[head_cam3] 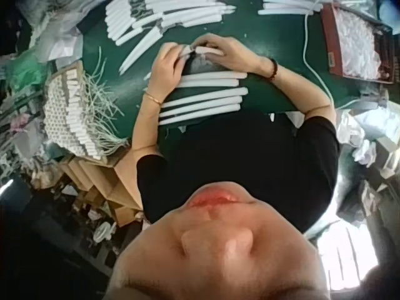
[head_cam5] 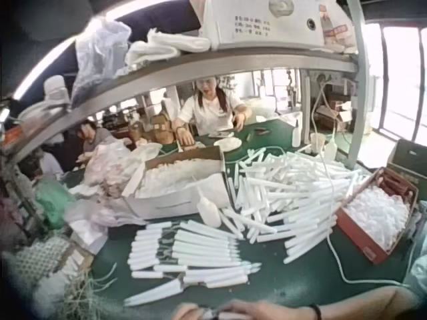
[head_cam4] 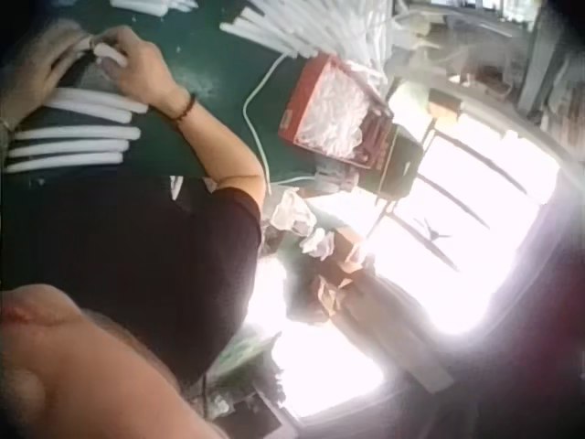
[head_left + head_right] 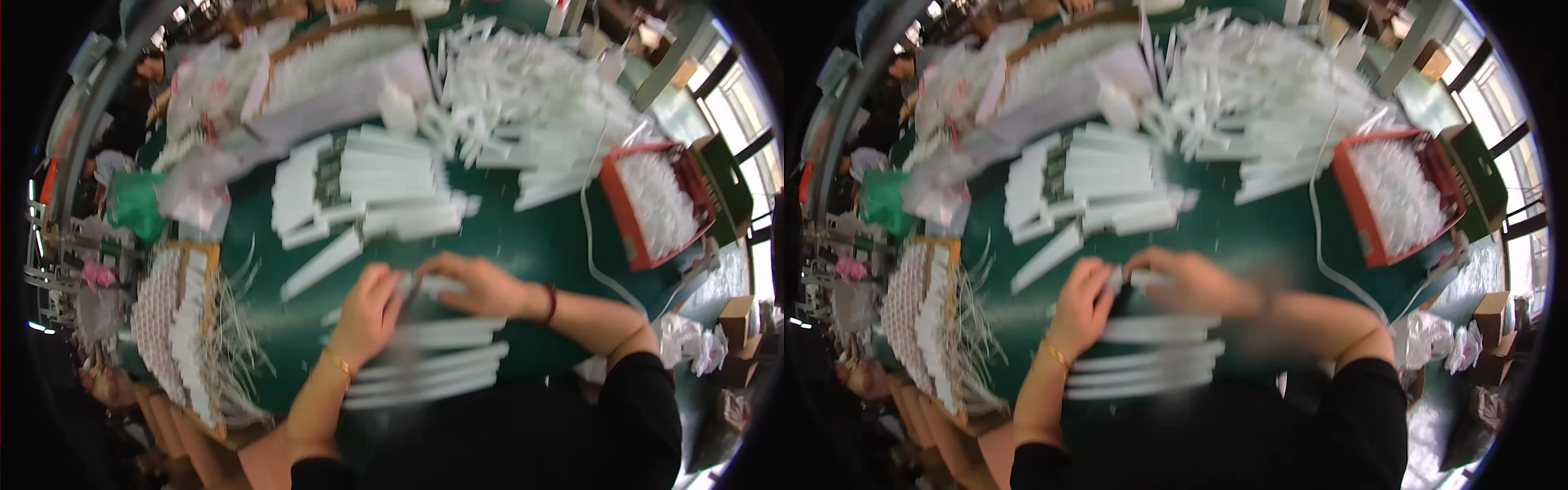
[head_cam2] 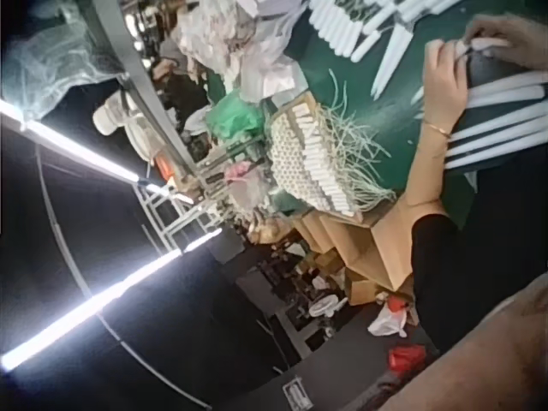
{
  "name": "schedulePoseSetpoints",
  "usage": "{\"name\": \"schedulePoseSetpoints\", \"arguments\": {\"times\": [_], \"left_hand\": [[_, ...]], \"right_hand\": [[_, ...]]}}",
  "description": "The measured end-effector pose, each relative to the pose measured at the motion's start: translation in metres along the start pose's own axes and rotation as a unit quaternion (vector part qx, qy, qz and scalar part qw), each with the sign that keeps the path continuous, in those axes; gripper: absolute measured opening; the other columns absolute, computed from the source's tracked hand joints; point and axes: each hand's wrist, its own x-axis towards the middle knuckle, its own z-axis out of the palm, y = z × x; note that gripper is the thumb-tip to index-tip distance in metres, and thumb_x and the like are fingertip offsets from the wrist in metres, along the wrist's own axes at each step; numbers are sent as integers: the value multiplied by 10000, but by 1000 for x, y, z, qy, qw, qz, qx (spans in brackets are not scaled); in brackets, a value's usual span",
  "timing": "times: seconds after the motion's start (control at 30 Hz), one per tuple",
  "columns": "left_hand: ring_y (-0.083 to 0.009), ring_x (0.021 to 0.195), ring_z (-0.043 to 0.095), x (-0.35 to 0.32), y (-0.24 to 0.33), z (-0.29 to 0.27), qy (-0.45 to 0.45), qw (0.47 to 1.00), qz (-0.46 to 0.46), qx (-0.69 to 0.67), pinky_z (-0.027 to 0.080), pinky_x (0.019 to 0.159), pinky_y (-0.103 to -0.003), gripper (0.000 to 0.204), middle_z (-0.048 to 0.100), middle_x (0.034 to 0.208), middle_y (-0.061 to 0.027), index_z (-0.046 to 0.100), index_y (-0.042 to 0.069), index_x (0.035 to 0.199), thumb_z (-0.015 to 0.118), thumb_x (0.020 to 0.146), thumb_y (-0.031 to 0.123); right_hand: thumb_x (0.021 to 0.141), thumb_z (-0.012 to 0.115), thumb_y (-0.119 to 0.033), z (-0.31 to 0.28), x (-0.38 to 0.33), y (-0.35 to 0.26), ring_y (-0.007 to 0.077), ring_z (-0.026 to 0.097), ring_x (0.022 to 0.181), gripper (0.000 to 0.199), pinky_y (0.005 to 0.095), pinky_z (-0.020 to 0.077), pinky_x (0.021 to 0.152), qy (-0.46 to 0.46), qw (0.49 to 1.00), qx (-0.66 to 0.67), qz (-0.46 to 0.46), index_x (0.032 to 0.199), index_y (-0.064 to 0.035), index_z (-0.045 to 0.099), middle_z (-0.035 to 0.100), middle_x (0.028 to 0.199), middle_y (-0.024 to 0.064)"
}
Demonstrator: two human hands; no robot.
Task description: Assembling small electronic or decorative components on a production line, including applying adhesive and organizing parts.
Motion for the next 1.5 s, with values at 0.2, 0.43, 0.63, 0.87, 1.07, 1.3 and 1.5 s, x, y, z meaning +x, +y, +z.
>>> {"name": "schedulePoseSetpoints", "arguments": {"times": [0.2, 0.43, 0.63, 0.87, 1.07, 1.3, 1.5], "left_hand": [[-316, 650, 565, 8, 0, -2, 21, 1000, -19, -5, 454, 562, -374, 243, 576, 810, -111, 604, 65, 1084, 629, 847, 113], [-272, 602, 541, 2, -1, -7, -30, 999, -36, -26, 438, 535, -342, 209, 542, 763, -79, 621, 56, 1030, 651, 834, 122], [-240, 585, 537, 0, 0, -5, -33, 997, 1, 73, 430, 516, -324, 228, 539, 741, -47, 633, 100, 1022, 679, 818, 190], [-221, 575, 525, 3, 1, -2, -30, 997, 12, 64, 422, 524, -313, 249, 540, 734, -57, 640, 87, 1043, 682, 802, 135], [-212, 563, 510, 3, 0, -3, -14, 999, 18, 34, 404, 511, -310, 239, 520, 711, -61, 644, 81, 1026, 682, 791, 104], [-206, 542, 482, 4, 1, -5, -13, 998, 35, 53, 385, 492, -304, 255, 495, 686, -52, 658, 87, 1019, 708, 770, 114], [-192, 523, 480, 4, 1, -6, -5, 993, 72, 90, 384, 475, -297, 283, 501, 671, -30, 677, 104, 1001, 745, 729, 143]], "right_hand": [[873, 575, 0, -14, 8, -12, 195, 584, 967, 366, 308, 453, 906, -56, 995, 43, 72, 1232, -35, 509, 591, 1137, 87], [850, 585, 15, -15, 4, -14, 197, 574, 939, 357, 323, 458, 921, -64, 998, -21, 5, 1201, -31, 538, 607, 1149, 92], [820, 612, 14, -12, 2, -12, 195, 588, 846, 363, 299, 475, 851, -48, 999, 21, 0, 1176, -25, 549, 634, 1053, 106], [804, 629, 12, -18, 2, -18, 194, 536, 681, 345, 300, 444, 685, -66, 995, -17, 67, 1135, -16, 536, 620, 800, 107], [817, 639, -25, -18, 2, -18, 222, 546, 674, 328, 313, 437, 656, -67, 994, -35, 83, 1130, -17, 542, 621, 782, 116], [869, 630, -192, -10, 0, -3, 332, 594, 708, 268, 393, 474, 678, -30, 997, -75, -5, 1065, -10, 613, 636, 761, 168], [879, 615, -242, -12, -1, -17, 359, 585, 636, 271, 411, 472, 628, -66, 990, -99, 69, 1044, -28, 630, 606, 688, 193]]}}
